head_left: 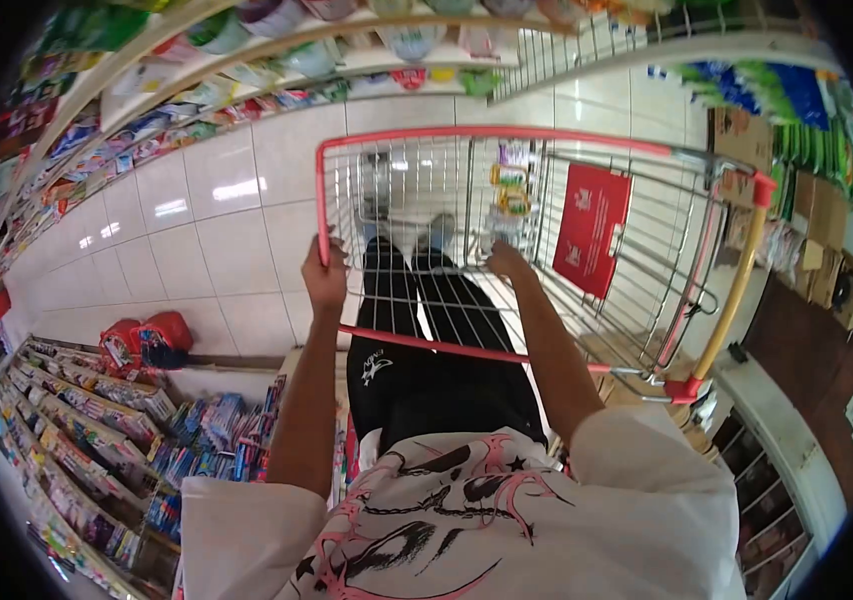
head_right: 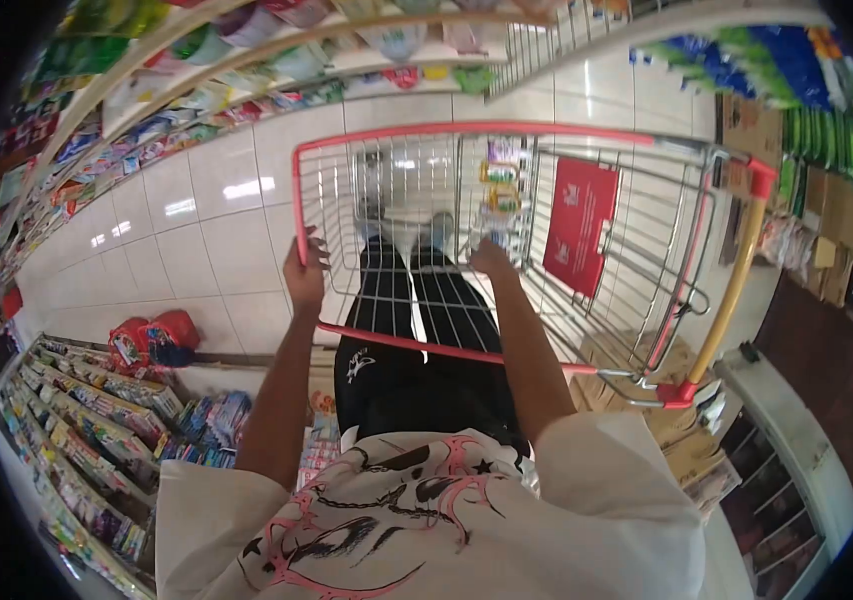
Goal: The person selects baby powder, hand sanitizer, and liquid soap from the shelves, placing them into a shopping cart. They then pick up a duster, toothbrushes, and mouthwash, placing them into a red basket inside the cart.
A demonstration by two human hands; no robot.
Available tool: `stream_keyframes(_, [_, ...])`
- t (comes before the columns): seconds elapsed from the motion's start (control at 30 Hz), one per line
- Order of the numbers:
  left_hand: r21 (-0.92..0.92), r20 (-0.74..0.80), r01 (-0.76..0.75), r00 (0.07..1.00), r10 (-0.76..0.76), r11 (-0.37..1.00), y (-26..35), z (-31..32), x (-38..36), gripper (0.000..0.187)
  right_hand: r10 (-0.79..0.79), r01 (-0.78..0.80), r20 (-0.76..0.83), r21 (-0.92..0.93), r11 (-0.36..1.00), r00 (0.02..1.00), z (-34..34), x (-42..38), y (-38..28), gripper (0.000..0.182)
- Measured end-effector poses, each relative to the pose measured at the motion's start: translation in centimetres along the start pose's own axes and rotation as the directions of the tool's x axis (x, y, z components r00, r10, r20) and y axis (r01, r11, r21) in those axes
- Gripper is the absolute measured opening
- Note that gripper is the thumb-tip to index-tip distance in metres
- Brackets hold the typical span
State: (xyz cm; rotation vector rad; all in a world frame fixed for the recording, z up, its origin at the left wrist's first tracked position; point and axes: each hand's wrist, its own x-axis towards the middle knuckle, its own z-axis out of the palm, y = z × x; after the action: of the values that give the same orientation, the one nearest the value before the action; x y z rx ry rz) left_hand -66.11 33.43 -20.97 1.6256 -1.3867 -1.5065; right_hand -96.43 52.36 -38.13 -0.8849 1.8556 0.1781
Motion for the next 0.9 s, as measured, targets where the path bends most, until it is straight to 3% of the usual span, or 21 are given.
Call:
stream_keyframes(0.03, [-0.083, -0.035, 0.078, 0.996, -0.081, 0.993, 1.4, 0.5, -0.3, 0.029, 0.16, -0.164, -0.122, -0.018, 0.986, 0.979, 1.1, 0.5, 1.1, 0.042])
stream_keyframes(0.1, [-0.038, -0.04, 0.102, 0.994, -0.104, 0.994, 1.5, 0.8, 0.1, 0.029, 0.444, -0.319, -0.319, 0.376, 0.87, 0.837, 0.2, 0.9, 1.8, 0.039])
stream_keyframes(0.13, [-0.003, -0.057, 0.134, 0.989, -0.134, 0.991, 1.4, 0.8, 0.1, 0.028, 0.543, -0.332, -0.399, 0.485, 0.809, 0.739, -1.2, 1.4, 1.1, 0.033])
stream_keyframes(0.17, [0.019, -0.041, 0.107, 0.994, -0.106, 0.994, 1.2, 0.6, 0.0, 0.028, 0.56, -0.108, -0.561, 0.641, 0.76, 0.609, -1.6, 2.6, 1.1, 0.023])
stream_keyframes(0.2, [0.028, -0.034, 0.104, 0.994, -0.103, 0.994, 1.1, 0.7, 0.0, 0.028, 0.534, 0.001, -0.6, 0.665, 0.747, 0.596, -3.8, 2.9, 0.1, 0.017])
stream_keyframes(0.23, [0.035, -0.035, 0.114, 0.993, -0.113, 0.993, 1.0, 0.7, 0.0, 0.028, 0.334, 0.301, -0.818, 0.503, 0.81, 0.469, -4.0, 4.8, 0.3, 0.015])
stream_keyframes(0.27, [0.041, -0.039, 0.122, 0.992, -0.12, 0.992, 1.1, 0.7, 0.1, 0.029, 0.324, 0.363, -0.841, 0.491, 0.792, 0.433, -5.4, 5.9, -0.7, 0.019])
stream_keyframes(0.3, [0.052, -0.048, 0.13, 0.991, -0.128, 0.99, 1.3, 0.8, 0.0, 0.03, 0.33, 0.392, -0.771, 0.582, 0.713, 0.544, -6.9, 6.9, -1.4, 0.028])
stream_keyframes(0.4, [0.078, -0.062, 0.134, 0.99, -0.129, 0.988, 1.2, 0.8, 0.0, 0.031, 0.478, 0.134, -0.69, 0.633, 0.763, 0.543, -9.6, 11.3, -2.6, 0.059])
stream_keyframes(0.43, [0.067, -0.063, 0.12, 0.991, -0.116, 0.991, 1.2, 0.9, -0.1, 0.032, 0.54, 0.098, -0.624, 0.7, 0.707, 0.565, -8.7, 15.0, -1.4, 0.076])
stream_keyframes(0.47, [0.07, -0.069, 0.097, 0.993, -0.092, 0.993, 1.3, 1.0, 0.1, 0.032, 0.534, 0.122, -0.63, 0.703, 0.701, 0.564, -9.3, 16.1, -2.0, 0.076])
stream_keyframes(0.53, [0.069, -0.081, 0.123, 0.99, -0.117, 0.99, 1.4, 1.1, 0.0, 0.032, 0.643, 0.071, -0.476, 0.832, 0.55, 0.6, -9.5, 17.0, -2.7, 0.084])
stream_keyframes(0.57, [0.07, -0.075, 0.126, 0.99, -0.121, 0.99, 1.8, 1.2, -0.2, 0.031, 0.594, 0.055, -0.576, 0.742, 0.668, 0.562, -9.0, 17.1, -2.6, 0.077])
stream_keyframes(0.63, [0.089, -0.056, 0.098, 0.994, -0.093, 0.991, 1.0, 0.3, -1.1, 0.032, 0.595, -0.089, -0.43, 0.756, 0.648, 0.679, -8.7, 16.5, -0.2, 0.064])
stream_keyframes(0.67, [0.093, -0.036, 0.049, 0.998, -0.046, 0.994, 0.4, 0.4, -0.4, 0.033, 0.505, 0.294, -0.593, 0.781, 0.551, 0.628, -7.9, 15.5, 1.2, 0.049])
stream_keyframes(0.7, [0.102, -0.022, 0.025, 1.0, -0.023, 0.994, 0.3, 0.2, -0.4, 0.033, 0.505, 0.118, -0.62, 0.693, 0.711, 0.6, -9.9, 11.4, -0.1, 0.038])
stream_keyframes(0.77, [0.11, -0.032, 0.077, 0.997, -0.074, 0.991, 0.4, 0.3, -0.2, 0.033, 0.285, 0.186, -0.751, 0.474, 0.861, 0.595, -8.1, 11.5, 2.4, 0.024])
stream_keyframes(0.8, [0.071, -0.03, 0.058, 0.998, -0.056, 0.996, 1.3, 0.6, -0.5, 0.032, 0.221, 0.306, -0.762, 0.483, 0.821, 0.609, -7.4, 11.4, 3.2, 0.017])
stream_keyframes(0.87, [0.096, -0.033, 0.075, 0.997, -0.072, 0.993, 2.0, 0.7, -0.6, 0.033, 0.188, 0.239, -0.674, 0.488, 0.84, 0.714, -8.6, 8.3, 2.4, 0.02])
stream_keyframes(0.9, [0.101, -0.026, 0.066, 0.998, -0.063, 0.993, 2.1, 0.3, -1.1, 0.033, 0.194, 0.243, -0.677, 0.494, 0.835, 0.71, -8.5, 7.3, 2.0, 0.02])
